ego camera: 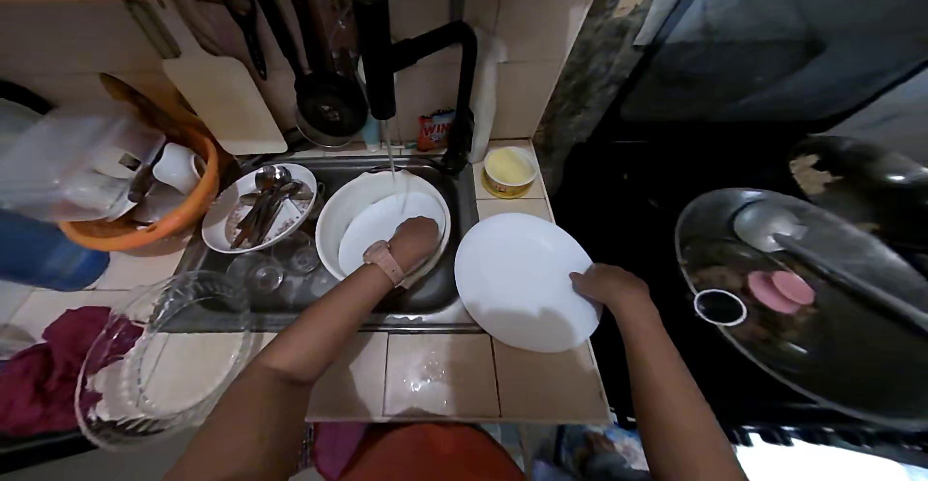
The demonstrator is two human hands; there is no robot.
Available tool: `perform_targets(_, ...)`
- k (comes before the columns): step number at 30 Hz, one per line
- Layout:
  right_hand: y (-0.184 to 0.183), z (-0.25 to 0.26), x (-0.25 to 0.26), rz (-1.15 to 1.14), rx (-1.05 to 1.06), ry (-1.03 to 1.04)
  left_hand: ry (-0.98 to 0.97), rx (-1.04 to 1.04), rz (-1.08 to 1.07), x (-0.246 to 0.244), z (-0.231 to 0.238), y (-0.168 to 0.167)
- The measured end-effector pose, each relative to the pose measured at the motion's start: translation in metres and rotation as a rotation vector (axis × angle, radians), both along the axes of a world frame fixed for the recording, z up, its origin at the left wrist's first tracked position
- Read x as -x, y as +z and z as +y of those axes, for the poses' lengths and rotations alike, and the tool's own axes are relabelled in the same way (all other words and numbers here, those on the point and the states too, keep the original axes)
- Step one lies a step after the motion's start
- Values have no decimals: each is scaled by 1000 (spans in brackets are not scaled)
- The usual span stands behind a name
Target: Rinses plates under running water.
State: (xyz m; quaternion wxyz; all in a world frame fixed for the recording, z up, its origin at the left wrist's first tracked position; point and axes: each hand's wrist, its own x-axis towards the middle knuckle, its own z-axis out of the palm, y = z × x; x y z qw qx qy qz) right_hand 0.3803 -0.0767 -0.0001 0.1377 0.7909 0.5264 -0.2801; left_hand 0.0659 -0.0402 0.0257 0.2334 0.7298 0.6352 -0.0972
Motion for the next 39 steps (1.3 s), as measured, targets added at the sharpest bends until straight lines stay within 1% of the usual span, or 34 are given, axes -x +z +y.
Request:
perform_targets(3, -2, 2, 0, -13, 20, 17, -13, 111, 57, 5, -3, 0)
perform_targets(9, -3, 11, -4, -36, 86, 61, -128, 160, 50, 22, -3, -12)
perform_targets(14, -4, 11, -3, -55, 74, 57, -181, 185, 18, 33, -4, -14)
perform_targets(16, 6, 7, 4, -93, 43, 52, -179, 185, -12, 37, -5, -15)
perform_targets(17, 16, 3, 11, -110, 6, 32, -179, 188, -26, 39, -5, -15)
perform_targets(19, 35, -5, 29, -102, -116, -3, -193, 208, -41, 42, -6, -15)
perform_targets(21, 46, -7, 47, -52, -221, 22, -215, 204, -55, 44, -7, -16)
perform_targets(23, 47, -2, 64, 40, -253, 87, -226, 180, -55, 47, -9, -20)
perform_targets(27, 33, 15, 105, 248, -246, 270, -251, 204, -50, 49, -10, -17)
perform_targets(29, 25, 23, 127, 363, -238, 375, -249, 192, -100, 53, -11, -20)
perform_targets(32, 17, 31, 160, 498, -183, 469, -237, 188, -118, 54, -16, -21)
perform_targets(35, 4, 39, 181, 548, -142, 492, -190, 157, -86, 46, -24, -19)
perform_targets(39, -6, 43, 196, 608, -124, 415, -155, 95, -58, 38, -35, -26)
